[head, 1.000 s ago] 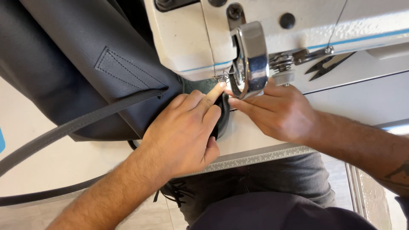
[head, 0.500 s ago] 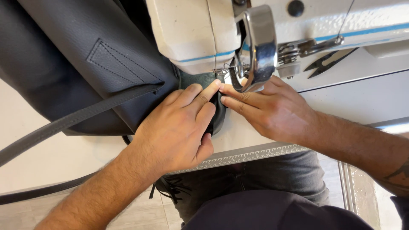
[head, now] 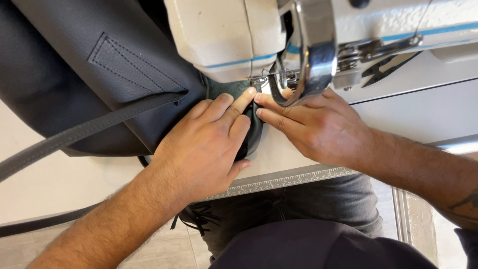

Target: Sewing a leather bag using an industrial sewing machine

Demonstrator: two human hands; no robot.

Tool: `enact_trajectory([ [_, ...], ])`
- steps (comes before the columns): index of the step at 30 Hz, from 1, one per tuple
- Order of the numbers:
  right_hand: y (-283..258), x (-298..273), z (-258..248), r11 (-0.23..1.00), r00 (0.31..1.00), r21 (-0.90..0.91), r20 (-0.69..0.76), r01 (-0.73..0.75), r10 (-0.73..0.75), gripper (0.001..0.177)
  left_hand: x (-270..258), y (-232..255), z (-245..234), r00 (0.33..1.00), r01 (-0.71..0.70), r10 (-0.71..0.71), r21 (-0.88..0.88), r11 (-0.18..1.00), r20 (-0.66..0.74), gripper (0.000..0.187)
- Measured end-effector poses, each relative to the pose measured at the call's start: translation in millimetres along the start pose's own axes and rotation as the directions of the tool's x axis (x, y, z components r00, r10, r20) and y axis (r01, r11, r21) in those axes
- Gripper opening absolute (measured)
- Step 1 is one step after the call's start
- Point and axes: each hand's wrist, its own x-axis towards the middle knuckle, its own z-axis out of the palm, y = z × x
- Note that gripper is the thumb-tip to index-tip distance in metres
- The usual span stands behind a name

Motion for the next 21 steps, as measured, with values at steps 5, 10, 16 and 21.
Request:
enact_trajectory([
  [5, -6.2, 7.1, 3.0, 0.999, 0.999, 0.033, -0.032, 0.013, -0.012, 0.030, -6.6, -1.2, 4.0, 1.000, -0.005, 0.005, 0.029, 1.000, -0.012, 0.067],
  [10, -4.4, 1.6, 5.7, 0.999, 1.000, 0.034, -0.012, 0.018, -0.018, 0.033, -8.7, 3.7, 10.7, 1.000, 0.024, -0.024, 0.040, 0.999, 0.005, 0.071],
  [16, 3.9, -2.5, 17.1, 0.989, 1.000, 0.146, 0.006, 0.019, -0.020, 0.034, 0.1, 1.2, 21.7, 1.000, 0.013, -0.014, 0.023, 1.000, 0.009, 0.067],
  [21, -0.2, -2.0, 17.8, 0.992, 0.998, 0.119, 0.055, 0.031, -0.038, 0.040, -5.1, 2.9, 27.2, 0.999, 0.024, -0.025, 0.087, 0.996, 0.022, 0.070],
])
